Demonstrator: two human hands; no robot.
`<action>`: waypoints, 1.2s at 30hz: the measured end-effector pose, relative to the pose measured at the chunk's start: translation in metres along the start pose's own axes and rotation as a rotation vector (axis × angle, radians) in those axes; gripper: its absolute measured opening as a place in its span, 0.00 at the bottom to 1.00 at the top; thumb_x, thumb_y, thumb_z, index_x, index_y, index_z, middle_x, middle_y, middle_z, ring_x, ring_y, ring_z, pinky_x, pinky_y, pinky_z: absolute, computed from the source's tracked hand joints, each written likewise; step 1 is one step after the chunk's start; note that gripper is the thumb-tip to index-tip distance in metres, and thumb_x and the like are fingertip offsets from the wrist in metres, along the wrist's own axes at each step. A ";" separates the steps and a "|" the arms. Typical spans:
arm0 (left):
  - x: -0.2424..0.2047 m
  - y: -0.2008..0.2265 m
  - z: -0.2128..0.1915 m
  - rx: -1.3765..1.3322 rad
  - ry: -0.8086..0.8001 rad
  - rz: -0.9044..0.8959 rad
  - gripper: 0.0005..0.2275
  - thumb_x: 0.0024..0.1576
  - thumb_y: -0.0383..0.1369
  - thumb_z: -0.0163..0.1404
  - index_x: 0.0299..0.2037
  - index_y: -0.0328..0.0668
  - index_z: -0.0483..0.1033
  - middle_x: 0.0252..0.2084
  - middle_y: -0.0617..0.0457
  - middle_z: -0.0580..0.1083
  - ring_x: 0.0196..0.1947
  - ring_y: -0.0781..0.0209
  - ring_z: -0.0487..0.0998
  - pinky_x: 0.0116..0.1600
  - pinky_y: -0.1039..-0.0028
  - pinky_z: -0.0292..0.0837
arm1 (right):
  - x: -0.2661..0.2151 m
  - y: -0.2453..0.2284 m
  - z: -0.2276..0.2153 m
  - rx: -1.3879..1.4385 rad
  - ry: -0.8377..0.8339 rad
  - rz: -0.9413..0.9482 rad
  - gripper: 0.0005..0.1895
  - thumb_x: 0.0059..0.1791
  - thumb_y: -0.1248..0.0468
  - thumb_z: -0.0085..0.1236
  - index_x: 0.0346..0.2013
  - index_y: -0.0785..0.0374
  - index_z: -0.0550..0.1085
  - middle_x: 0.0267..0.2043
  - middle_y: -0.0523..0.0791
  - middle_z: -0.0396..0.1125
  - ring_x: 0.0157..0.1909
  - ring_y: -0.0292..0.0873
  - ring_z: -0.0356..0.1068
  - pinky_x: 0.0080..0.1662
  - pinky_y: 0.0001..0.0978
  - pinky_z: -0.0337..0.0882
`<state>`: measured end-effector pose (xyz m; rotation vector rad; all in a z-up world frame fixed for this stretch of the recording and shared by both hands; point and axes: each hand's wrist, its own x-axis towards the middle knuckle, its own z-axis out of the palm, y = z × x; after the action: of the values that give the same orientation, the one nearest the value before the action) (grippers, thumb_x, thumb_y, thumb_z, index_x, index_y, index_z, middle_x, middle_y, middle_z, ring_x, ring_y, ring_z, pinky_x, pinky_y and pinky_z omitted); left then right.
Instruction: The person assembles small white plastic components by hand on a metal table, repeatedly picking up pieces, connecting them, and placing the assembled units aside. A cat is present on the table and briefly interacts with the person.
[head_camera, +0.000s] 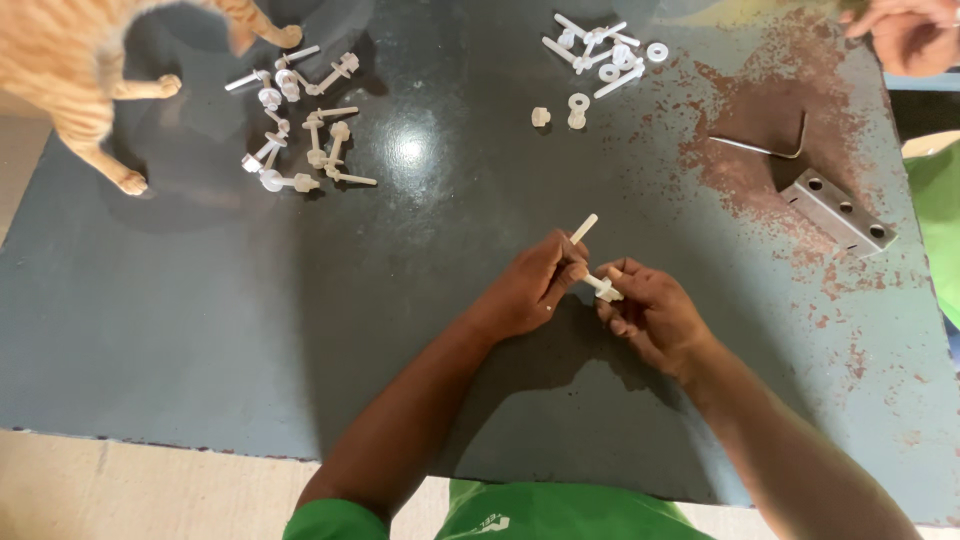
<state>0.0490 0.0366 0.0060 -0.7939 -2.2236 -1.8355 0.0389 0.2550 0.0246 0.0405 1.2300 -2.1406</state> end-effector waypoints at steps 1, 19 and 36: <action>0.000 0.000 0.000 -0.011 -0.020 0.010 0.07 0.69 0.31 0.46 0.43 0.37 0.64 0.44 0.48 0.74 0.39 0.57 0.75 0.48 0.68 0.73 | 0.001 -0.001 0.001 -0.051 0.059 -0.012 0.12 0.55 0.59 0.56 0.46 0.64 0.73 0.28 0.48 0.72 0.24 0.37 0.70 0.27 0.24 0.69; -0.003 0.023 -0.033 -0.155 -0.230 -0.111 0.05 0.63 0.24 0.53 0.43 0.37 0.69 0.50 0.48 0.76 0.45 0.56 0.77 0.51 0.65 0.74 | 0.009 0.008 -0.013 -0.168 -0.142 0.090 0.17 0.56 0.58 0.48 0.55 0.66 0.66 0.31 0.50 0.72 0.21 0.35 0.68 0.24 0.21 0.68; -0.070 0.006 -0.175 1.227 0.450 -0.562 0.08 0.55 0.29 0.53 0.41 0.54 0.82 0.59 0.48 0.74 0.55 0.41 0.75 0.54 0.46 0.66 | 0.194 -0.096 -0.019 -1.981 0.358 -0.555 0.39 0.42 0.78 0.54 0.68 0.64 0.61 0.76 0.57 0.49 0.69 0.64 0.53 0.63 0.50 0.61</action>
<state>0.0737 -0.1496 0.0225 0.4458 -2.6781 -0.3362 -0.1712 0.2004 0.0215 -0.8255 3.1782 -0.3280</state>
